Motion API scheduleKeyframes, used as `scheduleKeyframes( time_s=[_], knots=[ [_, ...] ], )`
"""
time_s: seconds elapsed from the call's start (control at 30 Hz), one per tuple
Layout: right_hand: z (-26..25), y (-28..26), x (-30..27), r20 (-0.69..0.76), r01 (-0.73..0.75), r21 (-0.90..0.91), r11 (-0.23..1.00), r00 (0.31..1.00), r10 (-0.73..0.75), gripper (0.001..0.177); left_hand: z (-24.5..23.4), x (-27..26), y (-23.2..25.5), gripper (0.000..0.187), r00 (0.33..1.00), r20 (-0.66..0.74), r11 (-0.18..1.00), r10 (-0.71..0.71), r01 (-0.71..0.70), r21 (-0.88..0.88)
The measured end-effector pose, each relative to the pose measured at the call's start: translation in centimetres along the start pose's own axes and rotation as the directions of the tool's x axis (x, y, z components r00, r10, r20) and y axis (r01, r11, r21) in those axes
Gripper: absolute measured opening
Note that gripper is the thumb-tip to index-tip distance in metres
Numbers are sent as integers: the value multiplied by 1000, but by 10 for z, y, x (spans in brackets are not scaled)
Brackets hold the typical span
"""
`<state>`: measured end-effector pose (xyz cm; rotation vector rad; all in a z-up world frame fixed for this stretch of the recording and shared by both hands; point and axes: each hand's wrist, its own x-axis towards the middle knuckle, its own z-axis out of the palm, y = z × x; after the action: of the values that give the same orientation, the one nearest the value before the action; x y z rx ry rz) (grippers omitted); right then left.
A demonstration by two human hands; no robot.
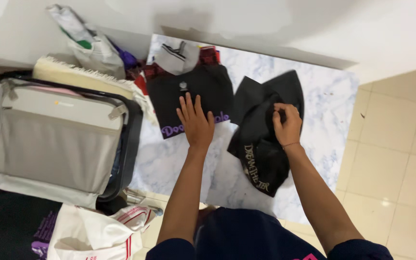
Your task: The person folds shirts on a table and places them one by one into an open suitcase.
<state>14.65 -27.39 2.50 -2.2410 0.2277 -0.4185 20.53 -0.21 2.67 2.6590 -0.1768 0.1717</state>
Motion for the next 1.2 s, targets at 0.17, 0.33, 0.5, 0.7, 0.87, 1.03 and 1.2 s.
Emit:
scheduleKeyframes(
  time_s=[0.17, 0.33, 0.5, 0.7, 0.87, 1.03, 1.2],
  knots=[
    [-31, 21, -53, -18, -47, -74, 996, 999, 46, 21, 39, -20, 52, 47, 955, 54, 948, 291, -281, -152],
    [-36, 12, -102, -110, -82, -227, 970, 992, 58, 41, 75, -21, 115, 57, 800, 205, 802, 564, -471, -367],
    [-45, 20, -136, 51, -221, -241, 945, 969, 240, 63, 95, -23, 133, 72, 713, 440, 829, 546, -534, -163],
    [-57, 58, -170, 67, -354, -116, 928, 929, 363, 33, 79, -44, 128, 81, 667, 621, 880, 412, -469, -80],
    [-81, 68, -189, -11, -505, 170, 846, 857, 514, 26, 76, -60, 124, 70, 651, 628, 871, 426, -484, -89],
    [-105, 38, -198, 90, -430, 328, 841, 901, 425, 18, 50, -61, 129, 11, 811, 345, 868, 472, -360, -343],
    [-105, -24, -205, 289, -336, 276, 901, 923, 255, 21, 0, -66, 120, 14, 874, -14, 689, 485, -392, -610]
  ],
)
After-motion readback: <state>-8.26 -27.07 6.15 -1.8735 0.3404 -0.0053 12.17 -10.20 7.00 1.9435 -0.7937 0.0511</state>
